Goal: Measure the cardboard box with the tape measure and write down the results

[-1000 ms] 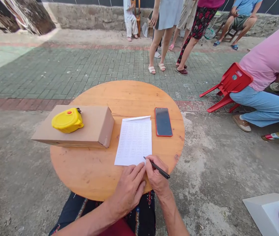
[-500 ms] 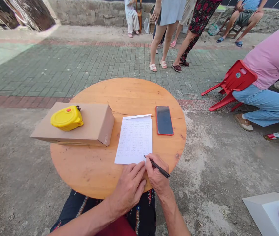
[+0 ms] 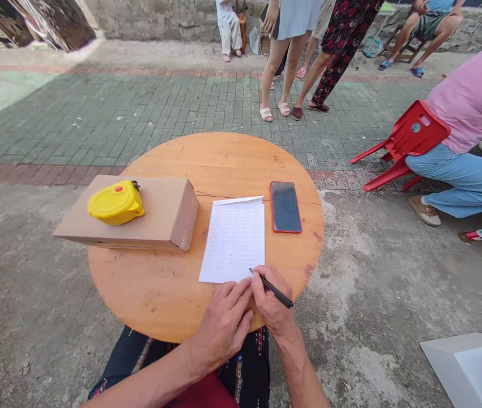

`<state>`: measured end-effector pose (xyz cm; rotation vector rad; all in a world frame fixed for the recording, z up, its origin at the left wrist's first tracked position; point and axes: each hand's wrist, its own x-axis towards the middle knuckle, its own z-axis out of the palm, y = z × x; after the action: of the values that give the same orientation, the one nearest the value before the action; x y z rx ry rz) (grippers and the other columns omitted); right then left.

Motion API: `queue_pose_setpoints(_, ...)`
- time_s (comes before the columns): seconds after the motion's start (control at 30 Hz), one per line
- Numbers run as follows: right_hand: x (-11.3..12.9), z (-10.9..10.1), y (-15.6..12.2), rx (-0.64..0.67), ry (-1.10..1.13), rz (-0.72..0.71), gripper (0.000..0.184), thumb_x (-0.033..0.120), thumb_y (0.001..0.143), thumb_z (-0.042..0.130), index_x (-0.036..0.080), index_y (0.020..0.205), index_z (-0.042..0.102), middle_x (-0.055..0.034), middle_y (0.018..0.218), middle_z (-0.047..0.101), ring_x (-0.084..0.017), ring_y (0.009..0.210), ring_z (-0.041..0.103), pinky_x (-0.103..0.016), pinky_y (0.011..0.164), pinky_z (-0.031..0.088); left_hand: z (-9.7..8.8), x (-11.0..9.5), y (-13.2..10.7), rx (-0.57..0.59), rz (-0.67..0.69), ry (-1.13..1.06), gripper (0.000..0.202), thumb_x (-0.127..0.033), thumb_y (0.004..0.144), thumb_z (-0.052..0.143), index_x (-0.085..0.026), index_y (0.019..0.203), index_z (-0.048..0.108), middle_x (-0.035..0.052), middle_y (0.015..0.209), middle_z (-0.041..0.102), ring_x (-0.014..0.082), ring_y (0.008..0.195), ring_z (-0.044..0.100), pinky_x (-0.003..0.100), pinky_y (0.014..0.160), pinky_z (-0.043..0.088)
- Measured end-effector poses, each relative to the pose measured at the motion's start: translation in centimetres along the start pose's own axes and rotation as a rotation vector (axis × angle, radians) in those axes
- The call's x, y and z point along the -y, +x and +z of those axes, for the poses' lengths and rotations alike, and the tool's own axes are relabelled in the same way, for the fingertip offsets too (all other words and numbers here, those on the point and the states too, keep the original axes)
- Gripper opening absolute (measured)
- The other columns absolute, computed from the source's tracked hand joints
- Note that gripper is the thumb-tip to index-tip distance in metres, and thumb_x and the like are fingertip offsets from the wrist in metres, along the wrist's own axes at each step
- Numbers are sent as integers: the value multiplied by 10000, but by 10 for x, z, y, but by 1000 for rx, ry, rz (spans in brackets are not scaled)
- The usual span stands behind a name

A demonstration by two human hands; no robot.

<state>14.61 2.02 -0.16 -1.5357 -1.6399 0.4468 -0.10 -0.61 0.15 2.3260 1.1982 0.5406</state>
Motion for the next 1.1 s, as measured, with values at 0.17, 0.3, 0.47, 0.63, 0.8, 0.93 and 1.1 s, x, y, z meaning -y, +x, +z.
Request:
queue_pose_setpoints(0.17,-1,-1,-1,14,3,-5,165,208,918,521,184,816,648,-6,722,689,-137,651,655,-226,651,518,0,0,-1,4,-8,0,442,-166,905,488,-86,1340,482,133,1364,544,267,1091,489,451,967,448)
queue_pose_setpoints(0.3,-1,-2,-1,23,0,0,166,209,917,521,187,815,651,-4,717,688,-140,646,652,-233,650,517,1,1,-1,2,-9,-2,445,-164,902,494,-90,1341,482,133,1368,540,268,1098,490,452,972,445)
queue_pose_setpoints(0.47,-1,-3,-4,-20,41,57,157,221,918,527,197,827,652,5,694,685,-141,604,644,-237,608,521,1,1,-1,-4,-7,5,436,-168,907,483,-88,1336,485,137,1360,546,275,1092,490,459,960,452)
queue_pose_setpoints(0.63,-1,-2,-5,-86,45,92,151,217,915,532,201,825,652,5,710,696,-139,616,649,-230,607,525,0,0,-1,4,8,17,427,-163,915,462,-90,1335,484,130,1406,515,281,1108,478,467,956,453)
queue_pose_setpoints(0.8,-1,-1,-3,-53,12,48,160,212,918,520,188,834,653,-8,728,699,-144,652,660,-230,633,532,1,1,-1,18,8,25,468,-168,912,473,-89,1373,450,125,1410,520,281,1081,480,472,933,462)
queue_pose_setpoints(0.93,-2,-1,-3,-50,10,37,156,209,919,517,188,841,650,-12,744,699,-145,670,663,-233,650,536,3,2,-1,14,2,24,473,-168,906,488,-83,1369,455,127,1412,519,278,1079,478,469,937,462)
queue_pose_setpoints(1.1,-2,-1,-4,-39,5,42,155,217,921,516,198,842,648,-10,743,701,-148,667,665,-242,649,543,3,1,-2,9,0,15,476,-167,907,478,-102,1377,452,126,1404,526,273,1074,484,467,933,463)
